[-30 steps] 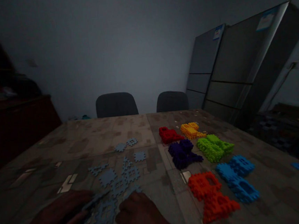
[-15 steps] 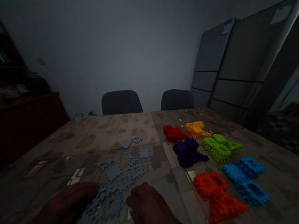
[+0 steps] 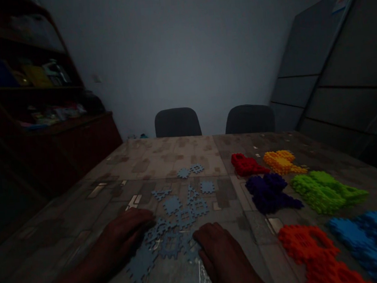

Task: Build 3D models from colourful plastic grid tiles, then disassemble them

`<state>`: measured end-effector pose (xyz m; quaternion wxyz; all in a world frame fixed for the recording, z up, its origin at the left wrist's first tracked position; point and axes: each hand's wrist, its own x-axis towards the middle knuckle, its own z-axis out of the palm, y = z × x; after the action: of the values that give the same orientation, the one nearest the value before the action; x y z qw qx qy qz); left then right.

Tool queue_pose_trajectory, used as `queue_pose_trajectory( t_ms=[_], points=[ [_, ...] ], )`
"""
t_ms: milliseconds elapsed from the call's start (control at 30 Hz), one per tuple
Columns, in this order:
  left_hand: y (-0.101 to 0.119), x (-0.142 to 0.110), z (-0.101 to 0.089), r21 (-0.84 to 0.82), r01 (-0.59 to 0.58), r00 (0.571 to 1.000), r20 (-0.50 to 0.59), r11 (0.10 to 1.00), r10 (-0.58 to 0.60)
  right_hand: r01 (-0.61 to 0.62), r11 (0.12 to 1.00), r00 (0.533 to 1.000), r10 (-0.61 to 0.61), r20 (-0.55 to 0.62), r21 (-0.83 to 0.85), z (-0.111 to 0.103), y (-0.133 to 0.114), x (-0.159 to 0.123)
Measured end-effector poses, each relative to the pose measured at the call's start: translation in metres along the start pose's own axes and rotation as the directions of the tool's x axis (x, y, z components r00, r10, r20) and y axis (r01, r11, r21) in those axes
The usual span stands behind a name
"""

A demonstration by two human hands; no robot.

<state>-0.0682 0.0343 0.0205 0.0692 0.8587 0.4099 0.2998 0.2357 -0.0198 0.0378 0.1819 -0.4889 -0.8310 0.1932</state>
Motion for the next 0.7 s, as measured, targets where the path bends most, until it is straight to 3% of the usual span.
queue_pose_trajectory(
  t_ms=[300, 500, 700],
  points=[
    [0.015, 0.001, 0.003, -0.197, 0.241, 0.970, 0.071, 0.950, -0.231, -0.079, 0.995, 0.997, 0.079, -0.004, -0.062, 0.003, 0.020, 0.000],
    [0.018, -0.001, 0.017, -0.115, 0.163, 0.984, 0.092, 0.980, -0.153, -0.130, 0.977, 0.985, 0.146, 0.087, -0.169, 0.006, 0.014, -0.002],
    [0.021, 0.002, 0.016, -0.117, 0.157, 0.984, 0.101, 0.981, -0.145, -0.130, 0.972, 0.980, 0.156, 0.124, -0.197, 0.005, -0.004, 0.003]
  ],
)
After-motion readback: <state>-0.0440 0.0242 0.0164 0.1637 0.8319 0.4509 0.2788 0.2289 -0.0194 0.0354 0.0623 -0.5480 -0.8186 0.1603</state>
